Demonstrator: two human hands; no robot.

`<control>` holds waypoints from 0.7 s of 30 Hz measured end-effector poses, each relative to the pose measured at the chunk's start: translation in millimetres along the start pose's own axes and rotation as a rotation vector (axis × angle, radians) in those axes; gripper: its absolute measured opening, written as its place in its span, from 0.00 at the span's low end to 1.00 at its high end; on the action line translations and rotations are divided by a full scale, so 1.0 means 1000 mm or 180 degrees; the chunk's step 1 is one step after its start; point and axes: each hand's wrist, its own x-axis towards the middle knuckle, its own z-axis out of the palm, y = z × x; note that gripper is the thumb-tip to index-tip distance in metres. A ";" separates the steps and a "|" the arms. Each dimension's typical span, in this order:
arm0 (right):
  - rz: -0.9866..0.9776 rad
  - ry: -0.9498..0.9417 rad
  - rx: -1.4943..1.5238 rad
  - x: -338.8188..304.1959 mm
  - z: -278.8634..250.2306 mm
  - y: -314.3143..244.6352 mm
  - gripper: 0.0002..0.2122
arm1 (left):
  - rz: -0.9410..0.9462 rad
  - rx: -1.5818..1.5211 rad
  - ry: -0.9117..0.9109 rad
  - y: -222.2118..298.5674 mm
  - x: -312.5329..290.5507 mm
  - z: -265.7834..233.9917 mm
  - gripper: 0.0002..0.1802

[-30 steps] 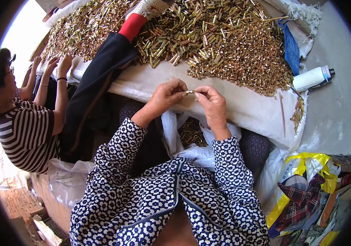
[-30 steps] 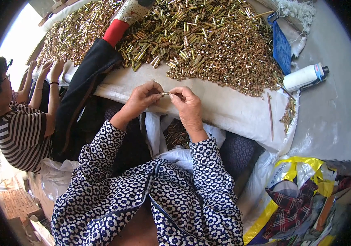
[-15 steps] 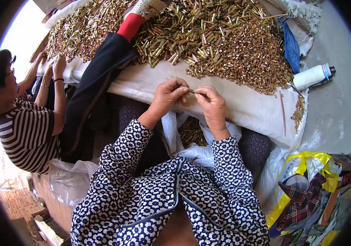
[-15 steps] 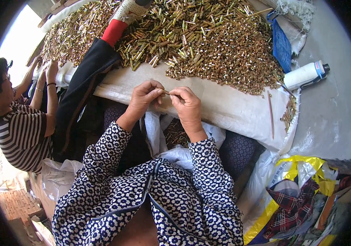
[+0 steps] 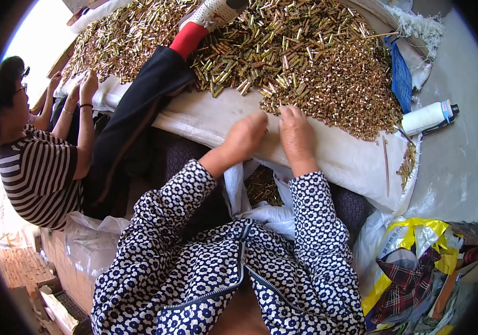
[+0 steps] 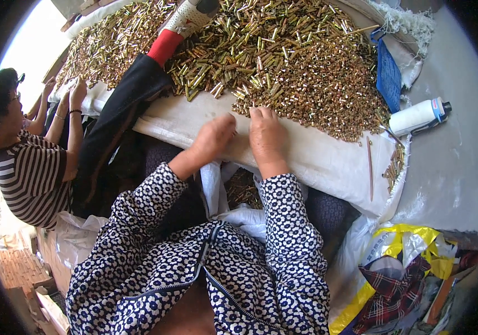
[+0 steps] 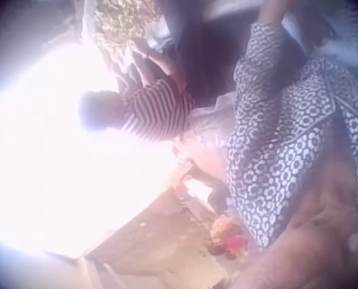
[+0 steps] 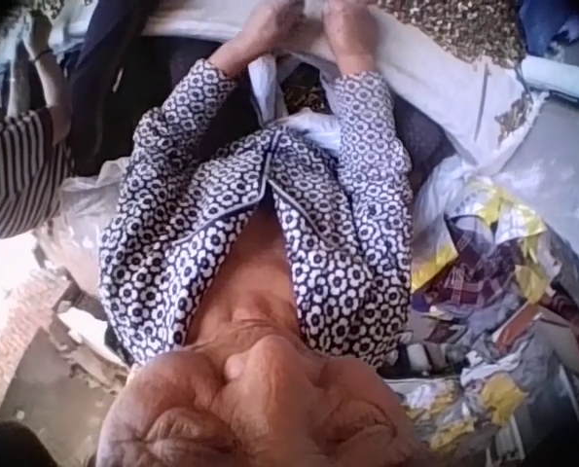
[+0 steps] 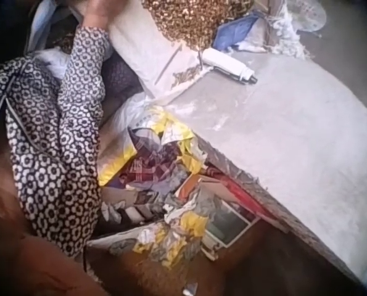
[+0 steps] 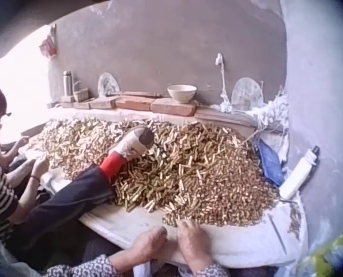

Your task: The person repeatedly picks metal sleeves and small components from a pile on the table and fits them together by hand.

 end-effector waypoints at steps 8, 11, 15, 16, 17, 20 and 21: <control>-0.0159 -0.0009 -0.0051 0.005 0.008 -0.004 0.05 | -0.0235 0.1251 0.0458 -0.052 0.062 -0.034 0.06; -0.0205 0.0010 0.0013 0.005 0.006 -0.003 0.04 | -0.0287 0.1804 -0.0069 -0.051 0.068 -0.032 0.06; -0.0072 0.0226 0.0316 0.001 0.002 0.000 0.04 | 0.0033 0.1469 -0.0057 -0.045 0.055 -0.031 0.04; 0.0064 0.0357 0.0482 -0.001 0.001 -0.001 0.05 | 0.0260 0.1330 -0.0184 -0.044 0.048 -0.031 0.03; 0.0068 0.0344 0.0488 -0.003 -0.002 -0.002 0.05 | 0.0248 0.1328 -0.0192 -0.042 0.042 -0.030 0.03; 0.0445 0.0253 0.0951 -0.008 -0.008 -0.006 0.05 | 0.0228 0.1280 -0.0360 -0.032 0.031 -0.030 0.04; 0.0787 0.0221 0.1652 -0.010 -0.008 -0.010 0.04 | 0.0216 0.1003 -0.0284 -0.027 0.029 -0.032 0.05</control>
